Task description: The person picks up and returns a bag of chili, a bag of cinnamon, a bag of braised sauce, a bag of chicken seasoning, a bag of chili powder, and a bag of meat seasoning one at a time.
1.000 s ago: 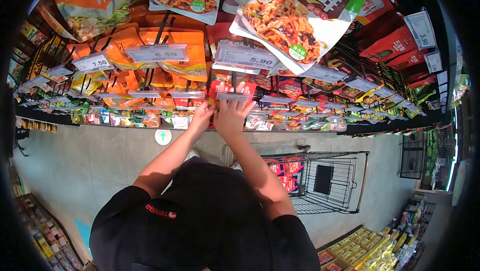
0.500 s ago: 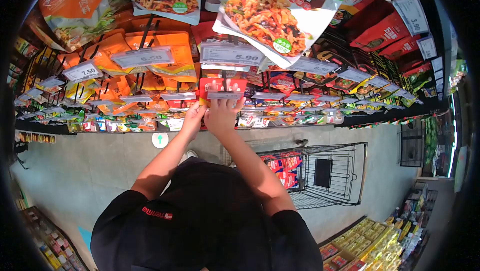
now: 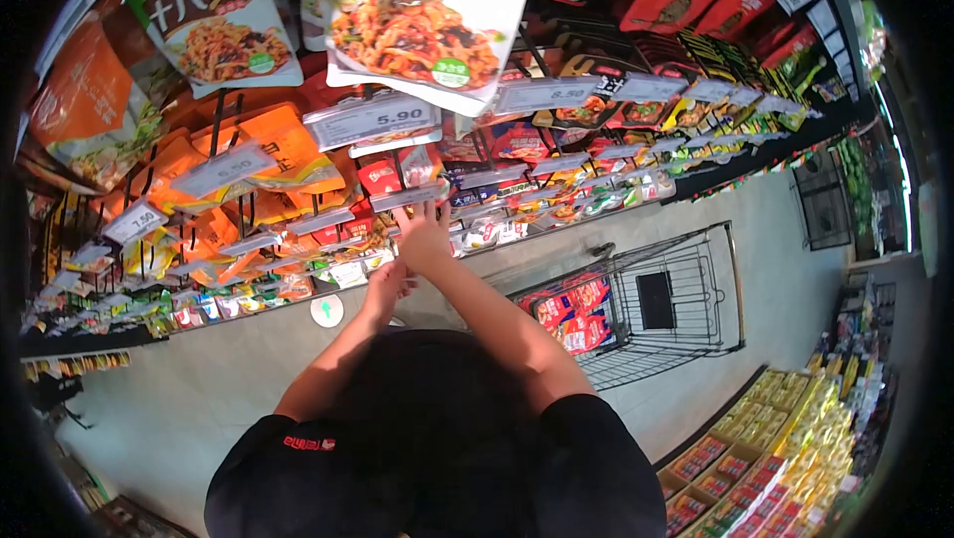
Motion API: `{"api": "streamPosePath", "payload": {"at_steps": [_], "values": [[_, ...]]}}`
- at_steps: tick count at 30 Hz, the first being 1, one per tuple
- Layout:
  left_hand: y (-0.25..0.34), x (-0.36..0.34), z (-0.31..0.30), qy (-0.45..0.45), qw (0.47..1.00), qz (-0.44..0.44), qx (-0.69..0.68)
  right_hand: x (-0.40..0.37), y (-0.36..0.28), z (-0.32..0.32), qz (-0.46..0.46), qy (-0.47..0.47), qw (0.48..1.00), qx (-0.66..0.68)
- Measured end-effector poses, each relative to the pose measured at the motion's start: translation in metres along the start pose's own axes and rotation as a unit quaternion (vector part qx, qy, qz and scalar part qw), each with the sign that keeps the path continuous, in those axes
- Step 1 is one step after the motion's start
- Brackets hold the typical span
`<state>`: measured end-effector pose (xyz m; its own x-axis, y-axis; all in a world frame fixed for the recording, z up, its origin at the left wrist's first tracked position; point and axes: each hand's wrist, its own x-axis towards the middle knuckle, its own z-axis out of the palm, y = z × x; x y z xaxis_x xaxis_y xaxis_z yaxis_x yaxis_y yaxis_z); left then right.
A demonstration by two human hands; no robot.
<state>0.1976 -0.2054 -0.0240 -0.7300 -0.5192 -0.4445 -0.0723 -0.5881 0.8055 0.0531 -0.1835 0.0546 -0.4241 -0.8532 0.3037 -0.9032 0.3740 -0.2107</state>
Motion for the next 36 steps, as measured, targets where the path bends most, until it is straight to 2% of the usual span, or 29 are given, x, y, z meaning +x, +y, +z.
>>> {"api": "streamPosePath", "payload": {"at_steps": [2, 4, 6, 7, 8, 10, 12, 14, 16, 18, 20, 21, 23, 24, 26, 29, 31, 32, 34, 35, 36], "values": [[-0.006, -0.007, -0.002, -0.004, 0.998, -0.059, -0.01, -0.011, 0.003, 0.004, 0.03, -0.182, 0.982, 0.041], [-0.013, -0.009, -0.006, -0.017, 0.997, -0.069, 0.008, -0.03, 0.014, 0.018, 0.017, -0.152, 0.987, 0.044], [-0.017, -0.008, -0.008, -0.021, 0.994, -0.1, 0.034, -0.053, 0.03, 0.029, -0.052, -0.108, 0.978, 0.171], [-0.015, -0.009, -0.008, -0.032, 0.994, -0.103, 0.035, -0.063, 0.038, 0.032, -0.079, -0.11, 0.978, 0.16], [-0.012, -0.01, -0.006, -0.044, 0.992, -0.11, 0.052, -0.076, 0.048, 0.033, -0.06, -0.098, 0.98, 0.162], [-0.009, -0.006, 0.0, -0.063, 0.989, -0.114, 0.074, -0.101, 0.07, 0.025, -0.072, -0.161, 0.962, 0.211], [-0.007, -0.006, 0.011, -0.042, 0.986, -0.131, 0.098, -0.131, 0.09, 0.014, 0.015, -0.151, 0.962, 0.227], [-0.005, -0.006, 0.024, -0.055, 0.98, -0.15, 0.115, -0.171, 0.108, 0.007, 0.107, -0.141, 0.951, 0.255], [-0.011, -0.004, 0.032, -0.085, 0.97, -0.185, 0.135, -0.207, 0.131, 0.005, 0.22, -0.17, 0.923, 0.267], [-0.018, 0.003, 0.041, -0.096, 0.963, -0.207, 0.145, -0.249, 0.151, 0.011, 0.264, -0.12, 0.919, 0.267], [-0.027, 0.006, 0.055, -0.132, 0.945, -0.227, 0.195, -0.288, 0.166, 0.018, 0.323, 0.028, 0.915, 0.241], [-0.027, 0.005, 0.071, -0.133, 0.937, -0.238, 0.217, -0.304, 0.172, 0.018, 0.336, 0.037, 0.908, 0.248], [-0.032, 0.011, 0.096, -0.149, 0.919, -0.256, 0.261, -0.334, 0.185, 0.018, 0.49, 0.158, 0.825, 0.236], [-0.037, 0.014, 0.109, -0.161, 0.905, -0.267, 0.289, -0.348, 0.194, 0.017, 0.509, 0.206, 0.807, 0.218], [-0.046, 0.02, 0.137, -0.17, 0.891, -0.283, 0.311, -0.379, 0.212, 0.036, 0.65, 0.209, 0.71, 0.171], [-0.068, 0.035, 0.174, -0.225, 0.858, -0.286, 0.362, -0.432, 0.239, 0.07, 0.823, 0.164, 0.488, 0.239], [-0.077, 0.038, 0.213, -0.237, 0.836, -0.294, 0.398, -0.462, 0.25, 0.085, 0.874, 0.166, 0.329, 0.317], [-0.082, 0.039, 0.234, -0.25, 0.824, -0.29, 0.417, -0.475, 0.255, 0.094, 0.877, 0.162, 0.316, 0.322], [-0.094, 0.046, 0.259, -0.258, 0.81, -0.295, 0.437, -0.492, 0.264, 0.109, 0.907, 0.135, 0.257, 0.304], [-0.099, 0.049, 0.269, -0.265, 0.803, -0.291, 0.448, -0.499, 0.266, 0.114, 0.898, 0.148, 0.276, 0.308], [-0.102, 0.051, 0.278, -0.271, 0.797, -0.286, 0.458, -0.499, 0.269, 0.113, 0.899, 0.143, 0.269, 0.315]]}}
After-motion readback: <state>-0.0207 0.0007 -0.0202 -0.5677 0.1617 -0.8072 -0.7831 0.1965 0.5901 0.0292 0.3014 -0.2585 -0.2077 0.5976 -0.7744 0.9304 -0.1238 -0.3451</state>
